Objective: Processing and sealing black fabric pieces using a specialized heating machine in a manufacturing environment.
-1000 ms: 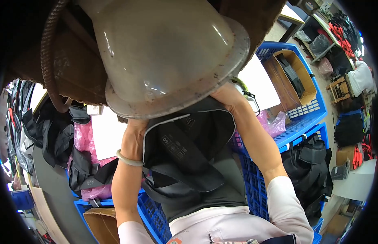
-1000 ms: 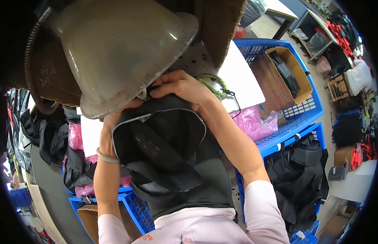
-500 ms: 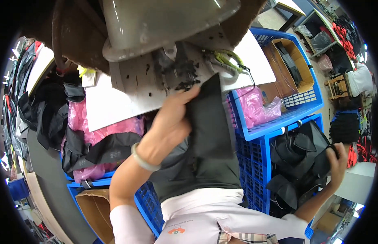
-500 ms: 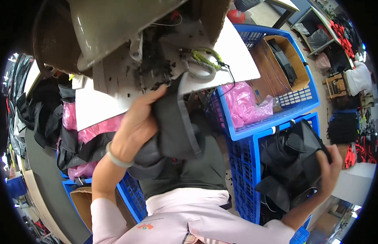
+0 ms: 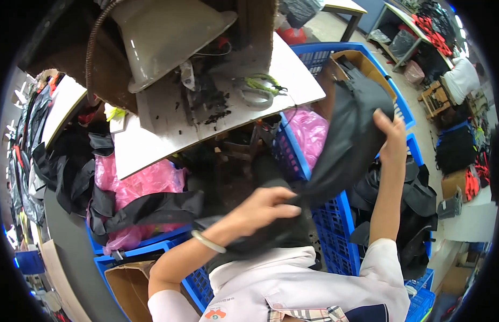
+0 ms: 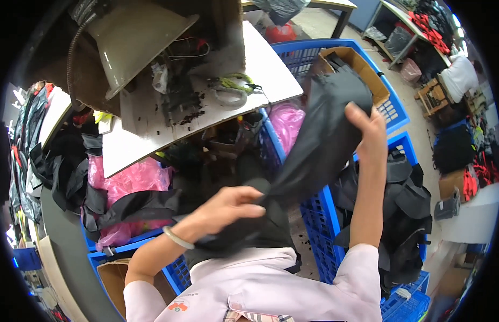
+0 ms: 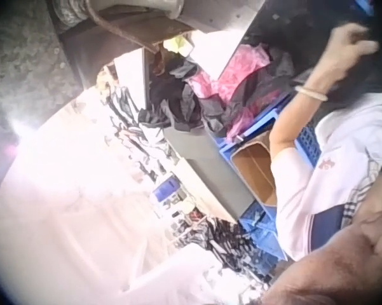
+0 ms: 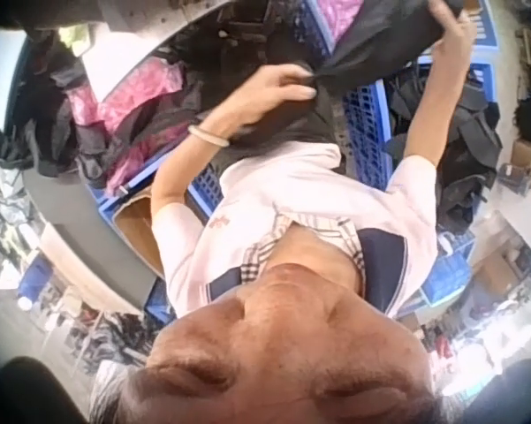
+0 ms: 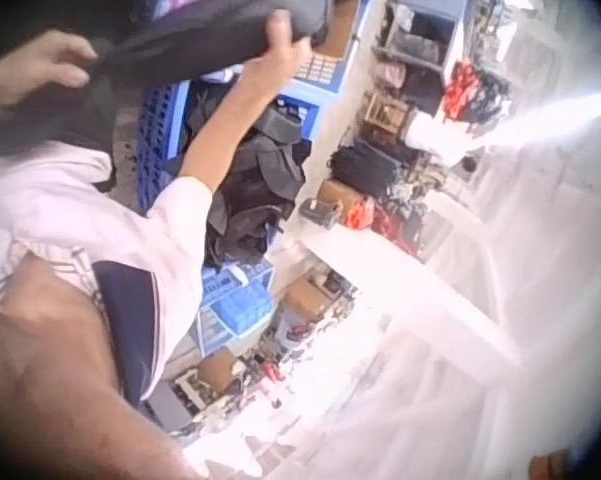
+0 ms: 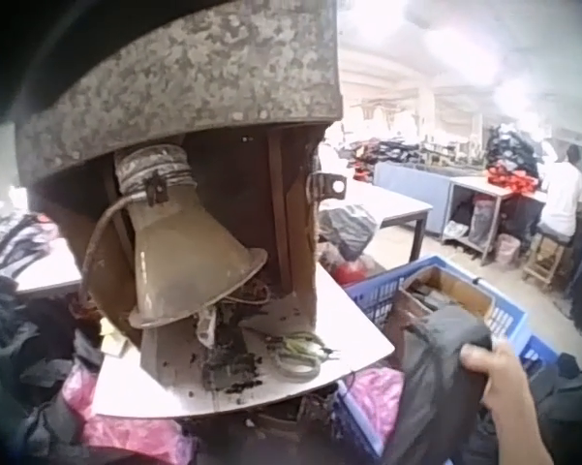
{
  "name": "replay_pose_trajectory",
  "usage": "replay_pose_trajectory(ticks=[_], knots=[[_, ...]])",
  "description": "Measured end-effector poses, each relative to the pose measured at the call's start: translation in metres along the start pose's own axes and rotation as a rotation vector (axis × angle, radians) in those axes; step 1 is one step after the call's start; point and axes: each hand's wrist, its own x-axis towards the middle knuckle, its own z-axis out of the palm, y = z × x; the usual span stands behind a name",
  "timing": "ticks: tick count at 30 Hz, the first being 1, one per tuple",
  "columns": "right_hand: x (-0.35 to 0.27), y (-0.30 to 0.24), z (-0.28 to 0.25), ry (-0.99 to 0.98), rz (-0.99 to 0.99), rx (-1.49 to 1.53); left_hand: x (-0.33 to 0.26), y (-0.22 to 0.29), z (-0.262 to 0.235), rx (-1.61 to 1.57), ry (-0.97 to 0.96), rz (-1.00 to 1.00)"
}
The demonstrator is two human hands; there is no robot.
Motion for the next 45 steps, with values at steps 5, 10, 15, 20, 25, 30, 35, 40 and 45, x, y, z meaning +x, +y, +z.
replay_pose_trajectory(ticks=[5,10,15,20,25,30,35,40,45], knots=[[0.031,-0.009,-0.092,0.122,-0.122,-0.568,0.050,0.039,0.084,-0.339,-0.274,0.029],[-0.041,-0.046,-0.011,-0.583,-0.159,-0.649,0.040,0.077,0.042,-0.114,-0.279,-0.278],[-0.059,0.023,0.073,-0.925,-0.130,-0.664,0.016,0.072,-0.034,0.870,-0.066,0.244],[-0.046,0.042,0.130,-0.877,-0.233,-0.716,-0.008,0.061,-0.058,1.237,0.674,0.722],[-0.023,0.055,0.164,-1.008,-0.314,-0.616,-0.022,0.056,-0.090,0.371,0.484,0.294],[-0.015,0.056,0.189,-0.969,-0.187,-0.581,-0.029,0.077,-0.122,0.135,0.380,0.078],[0.010,0.058,0.207,-1.143,0.289,-0.371,-0.028,0.088,-0.157,0.075,0.319,0.132],[0.039,0.071,0.222,-1.138,0.175,-0.370,-0.020,0.107,-0.168,-0.149,0.313,0.139],[0.061,0.085,0.243,-1.117,0.362,-0.165,-0.008,0.113,-0.191,-0.272,0.375,0.183]])
